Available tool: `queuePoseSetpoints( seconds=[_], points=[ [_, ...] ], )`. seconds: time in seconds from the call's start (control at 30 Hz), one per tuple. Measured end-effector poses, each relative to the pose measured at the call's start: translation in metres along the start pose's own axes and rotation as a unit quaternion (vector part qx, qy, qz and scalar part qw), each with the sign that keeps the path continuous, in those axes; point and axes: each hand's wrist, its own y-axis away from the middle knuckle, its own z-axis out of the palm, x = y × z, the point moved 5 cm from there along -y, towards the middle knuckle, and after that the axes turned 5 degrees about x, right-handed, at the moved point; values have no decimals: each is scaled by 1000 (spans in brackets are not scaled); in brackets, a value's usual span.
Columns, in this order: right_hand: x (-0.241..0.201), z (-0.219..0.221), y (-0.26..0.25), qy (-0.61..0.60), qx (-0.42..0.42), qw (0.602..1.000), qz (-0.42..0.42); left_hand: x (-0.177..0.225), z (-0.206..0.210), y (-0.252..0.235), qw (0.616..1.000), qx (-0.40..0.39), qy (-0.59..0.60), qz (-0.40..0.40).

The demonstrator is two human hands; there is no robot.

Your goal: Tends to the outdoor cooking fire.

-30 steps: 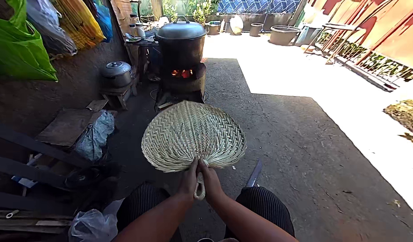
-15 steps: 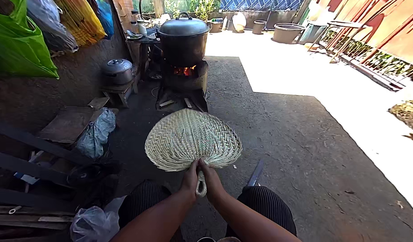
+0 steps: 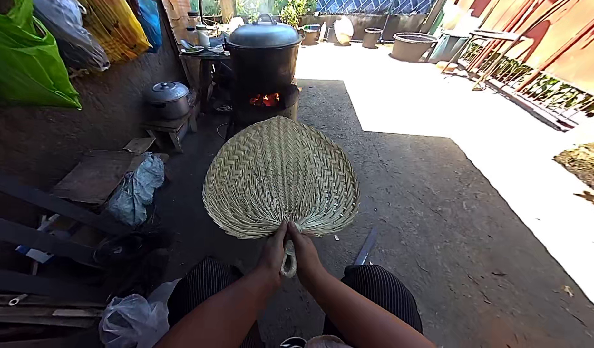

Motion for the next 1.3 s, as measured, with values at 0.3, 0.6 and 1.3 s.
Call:
queuePoseSetpoints(
  seconds=[0.3, 0.6, 1.3],
  points=[
    [5, 4, -3, -4, -7, 1000, 12, -1, -3, -2, 999, 13, 32, -4],
    [-6, 1, 0, 25, -21, 999, -19, 1, 2, 1, 998, -8, 41, 44],
    [5, -3, -3, 0, -4, 998, 64, -5, 2, -2, 998, 27, 38, -35]
  ],
)
